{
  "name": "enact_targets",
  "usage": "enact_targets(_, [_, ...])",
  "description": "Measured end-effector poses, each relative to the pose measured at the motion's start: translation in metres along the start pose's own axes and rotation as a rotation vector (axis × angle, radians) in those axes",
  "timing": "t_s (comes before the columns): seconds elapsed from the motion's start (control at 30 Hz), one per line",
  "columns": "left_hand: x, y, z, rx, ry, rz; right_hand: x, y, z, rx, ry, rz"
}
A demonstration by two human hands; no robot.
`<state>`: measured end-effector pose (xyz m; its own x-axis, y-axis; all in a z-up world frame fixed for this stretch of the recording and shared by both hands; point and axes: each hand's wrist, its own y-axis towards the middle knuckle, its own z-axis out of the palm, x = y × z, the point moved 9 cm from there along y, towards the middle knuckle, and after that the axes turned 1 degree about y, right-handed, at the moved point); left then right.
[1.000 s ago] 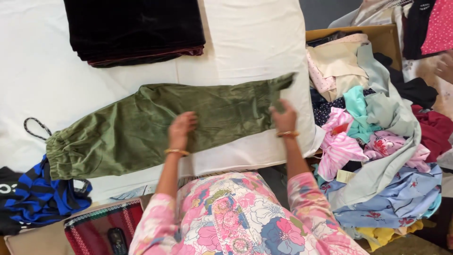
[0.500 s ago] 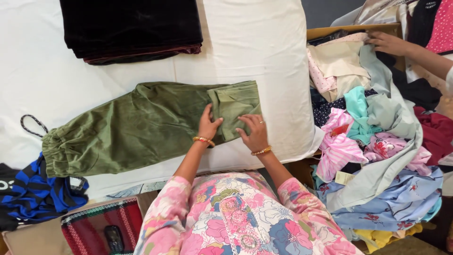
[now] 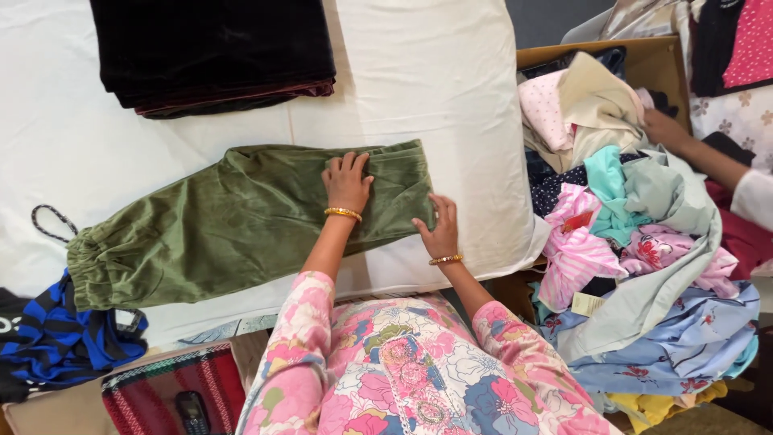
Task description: The person folds a pair of green pants and a pair of black pants on a white surface. They smooth the fabric, fold the legs, and then fold the pants in half before stacking them.
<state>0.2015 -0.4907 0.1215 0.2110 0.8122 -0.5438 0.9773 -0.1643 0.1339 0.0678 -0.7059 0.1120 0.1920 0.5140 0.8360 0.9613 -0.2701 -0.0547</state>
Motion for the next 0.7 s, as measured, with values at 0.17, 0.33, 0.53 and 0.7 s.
enact_targets(0.17, [0.013,0.006,0.028,0.126,0.071,0.025,0.018,-0.009,-0.006,0.099,-0.08,-0.197])
enact_targets(0.33, [0.011,0.013,-0.018,0.006,0.078,-0.074,-0.005,-0.018,-0.004,0.073,-0.149,-0.146])
enact_targets(0.53, [-0.08,0.034,0.002,0.04,-0.015,0.36,-0.015,-0.021,-0.003,-0.019,-0.157,-0.223])
enact_targets(0.7, [-0.12,0.04,0.104,0.361,0.233,0.677,-0.008,-0.027,0.001,-0.034,-0.197,-0.311])
